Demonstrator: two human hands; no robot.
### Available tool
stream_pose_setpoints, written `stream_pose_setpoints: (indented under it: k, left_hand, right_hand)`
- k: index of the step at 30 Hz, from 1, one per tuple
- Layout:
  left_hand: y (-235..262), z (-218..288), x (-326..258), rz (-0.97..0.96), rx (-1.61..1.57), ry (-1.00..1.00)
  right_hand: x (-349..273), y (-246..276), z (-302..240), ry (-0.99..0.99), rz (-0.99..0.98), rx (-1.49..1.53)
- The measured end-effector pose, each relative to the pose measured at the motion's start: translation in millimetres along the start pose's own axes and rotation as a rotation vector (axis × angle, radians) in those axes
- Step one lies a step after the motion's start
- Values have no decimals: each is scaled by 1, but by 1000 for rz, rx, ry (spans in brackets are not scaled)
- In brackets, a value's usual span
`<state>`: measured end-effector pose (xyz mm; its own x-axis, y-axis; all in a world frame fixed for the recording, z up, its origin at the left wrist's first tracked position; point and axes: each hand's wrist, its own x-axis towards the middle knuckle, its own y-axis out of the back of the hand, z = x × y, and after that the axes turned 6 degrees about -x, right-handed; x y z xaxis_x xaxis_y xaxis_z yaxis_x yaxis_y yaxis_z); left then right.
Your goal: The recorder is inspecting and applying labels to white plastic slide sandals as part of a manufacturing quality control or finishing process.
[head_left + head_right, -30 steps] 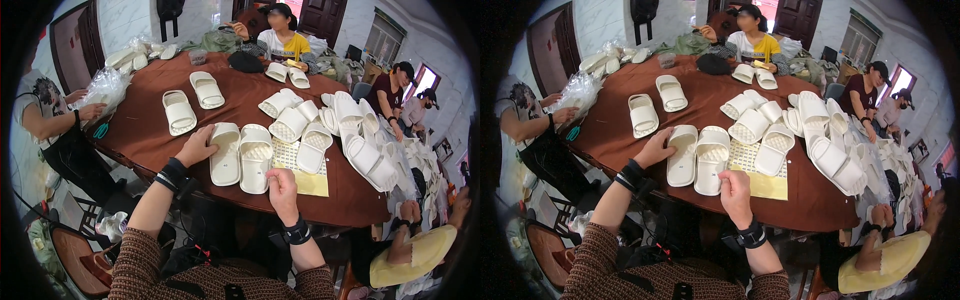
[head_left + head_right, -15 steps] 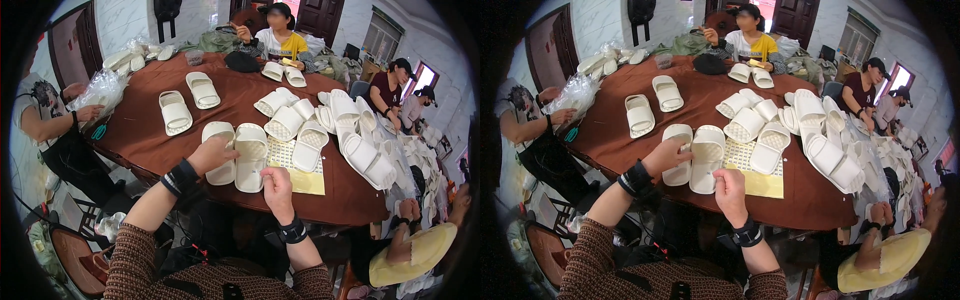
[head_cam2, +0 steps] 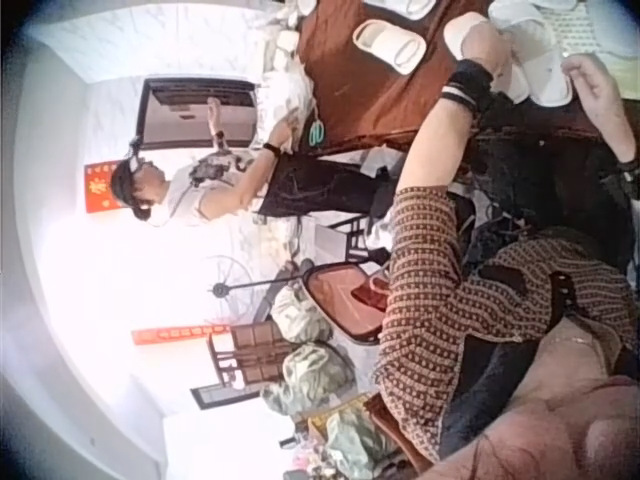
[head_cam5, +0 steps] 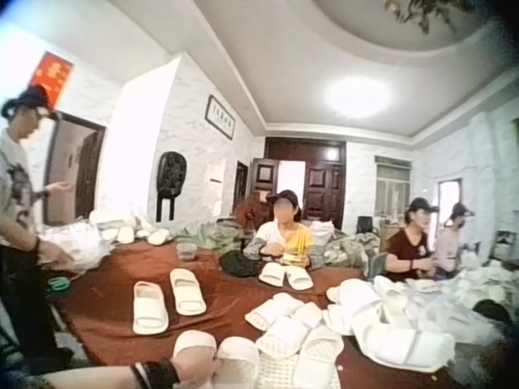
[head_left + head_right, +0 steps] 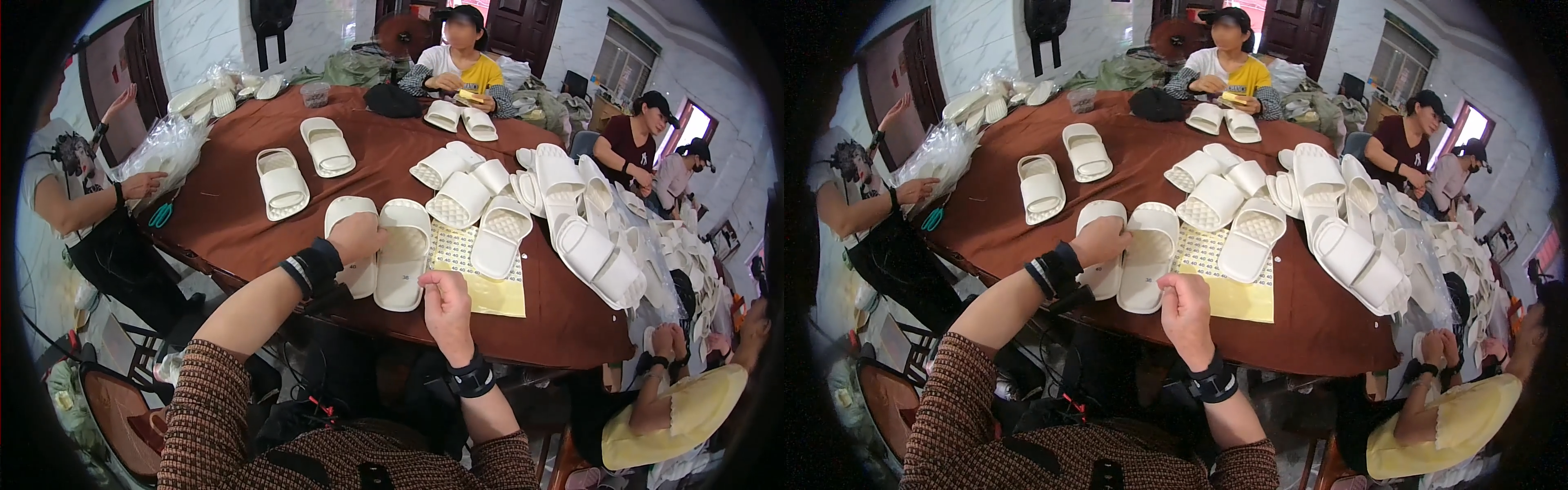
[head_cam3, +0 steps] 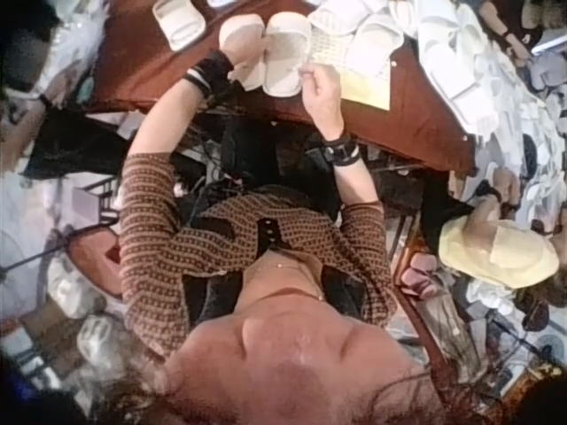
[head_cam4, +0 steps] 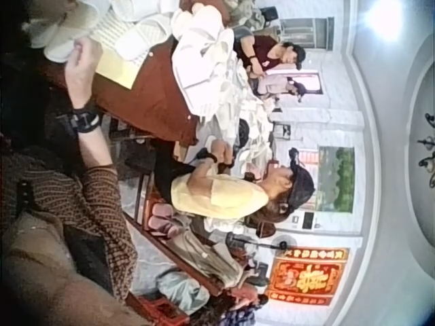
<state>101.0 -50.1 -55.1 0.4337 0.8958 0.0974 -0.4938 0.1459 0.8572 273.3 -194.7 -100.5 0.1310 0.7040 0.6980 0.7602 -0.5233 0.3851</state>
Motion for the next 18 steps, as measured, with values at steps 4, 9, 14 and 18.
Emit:
stream_pose_setpoints:
  k: [4, 9, 14, 18]
  left_hand:
    - [-4, -5, -5, 107, -29, -58]
    - [12, -9, -16, 264, -133, -128]
    - [41, 5, -45, 201, -793, -274]
    - [47, 9, -83, 37, -1846, -193]
  right_hand:
    - [0, -2, 1, -20, 37, 46]
    - [-1, -1, 2, -55, 39, 69]
    - [-2, 1, 2, -48, 16, 31]
    - [-2, 0, 2, -69, 1, 45]
